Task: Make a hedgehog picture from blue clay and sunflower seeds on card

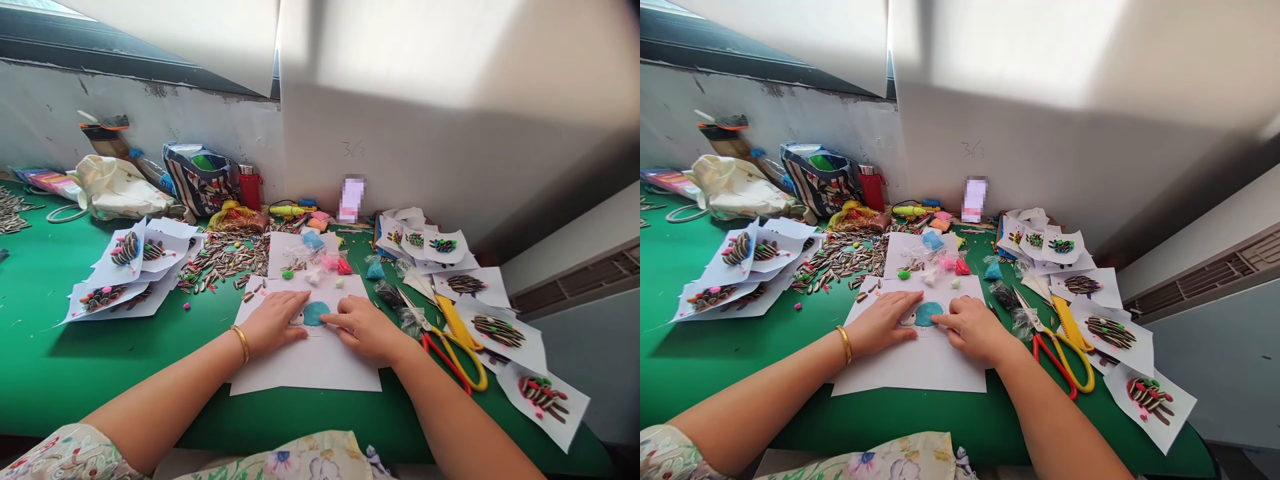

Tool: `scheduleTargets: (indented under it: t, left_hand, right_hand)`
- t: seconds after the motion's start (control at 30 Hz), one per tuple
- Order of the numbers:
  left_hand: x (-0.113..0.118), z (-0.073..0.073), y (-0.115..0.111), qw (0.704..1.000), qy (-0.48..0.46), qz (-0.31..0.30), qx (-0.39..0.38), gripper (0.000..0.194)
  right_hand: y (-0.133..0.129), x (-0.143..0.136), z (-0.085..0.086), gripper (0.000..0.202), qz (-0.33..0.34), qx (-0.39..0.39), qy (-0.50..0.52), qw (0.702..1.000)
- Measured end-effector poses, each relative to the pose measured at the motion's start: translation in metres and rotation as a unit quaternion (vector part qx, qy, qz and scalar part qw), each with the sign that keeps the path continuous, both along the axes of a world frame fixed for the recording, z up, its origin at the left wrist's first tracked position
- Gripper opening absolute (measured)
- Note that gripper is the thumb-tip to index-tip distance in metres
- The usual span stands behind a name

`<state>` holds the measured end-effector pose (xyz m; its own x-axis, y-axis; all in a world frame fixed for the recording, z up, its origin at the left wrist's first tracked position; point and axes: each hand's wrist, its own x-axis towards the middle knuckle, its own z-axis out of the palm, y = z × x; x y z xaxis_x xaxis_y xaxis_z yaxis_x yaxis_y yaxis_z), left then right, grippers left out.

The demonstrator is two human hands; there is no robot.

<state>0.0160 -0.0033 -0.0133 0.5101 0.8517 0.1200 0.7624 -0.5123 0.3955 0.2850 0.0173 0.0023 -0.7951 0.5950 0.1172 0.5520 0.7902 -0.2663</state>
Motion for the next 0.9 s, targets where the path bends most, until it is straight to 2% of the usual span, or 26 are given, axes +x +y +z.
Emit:
scheduleTargets:
  t: [0.37, 0.6, 0.77, 0.9]
  left_hand:
    - [0.0010, 0.0009, -0.0005, 1.000, 0.007, 0.002, -0.002, 0.078]
    - [-0.0008, -0.0036, 0.0005, 1.000, 0.004, 0.004, 0.005, 0.081]
    - [-0.0009, -0.0039, 0.0002, 1.000, -0.003, 0.000, 0.008, 0.080]
    - [-0.0002, -0.0023, 0.0005, 1.000, 0.008, 0.004, 0.002, 0.082]
  right_hand:
    - [0.0073, 0.0073, -0.0034, 0.038, -0.010, 0.012, 0.022, 1.000]
    - [0.0076, 0.0078, -0.0041, 0.032, -0.009, 0.015, 0.010, 1.000]
    - [0.0079, 0.0072, -0.0049, 0.042, -0.011, 0.012, 0.026, 1.000]
    - [0.0069, 0.0058, -0.0046, 0.036, -0.016, 0.000, 0.003, 1.000]
